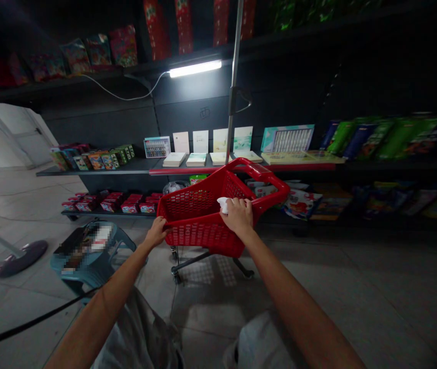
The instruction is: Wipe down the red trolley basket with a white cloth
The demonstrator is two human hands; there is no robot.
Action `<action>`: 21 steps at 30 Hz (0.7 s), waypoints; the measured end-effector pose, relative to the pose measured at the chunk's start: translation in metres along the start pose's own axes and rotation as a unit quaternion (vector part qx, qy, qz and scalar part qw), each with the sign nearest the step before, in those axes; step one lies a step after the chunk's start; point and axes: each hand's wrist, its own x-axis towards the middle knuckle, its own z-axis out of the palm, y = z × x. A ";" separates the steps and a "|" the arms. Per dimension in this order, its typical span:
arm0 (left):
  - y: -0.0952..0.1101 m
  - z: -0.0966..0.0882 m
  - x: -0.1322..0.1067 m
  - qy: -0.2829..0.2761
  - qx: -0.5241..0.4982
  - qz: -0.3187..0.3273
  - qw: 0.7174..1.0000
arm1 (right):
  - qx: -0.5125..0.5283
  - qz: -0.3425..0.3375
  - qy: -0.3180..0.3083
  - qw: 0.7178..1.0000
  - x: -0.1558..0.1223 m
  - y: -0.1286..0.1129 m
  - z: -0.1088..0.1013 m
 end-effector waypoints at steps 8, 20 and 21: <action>0.000 -0.003 0.003 -0.009 0.015 0.009 1.000 | 0.037 -0.048 0.001 0.998 -0.008 -0.013 0.004; 0.010 0.010 -0.010 0.052 -0.011 -0.018 0.998 | 0.230 -0.106 0.039 0.967 -0.026 -0.088 0.066; 0.011 0.009 -0.011 0.053 -0.011 -0.018 0.998 | 0.238 -0.107 0.035 0.965 -0.024 -0.090 0.066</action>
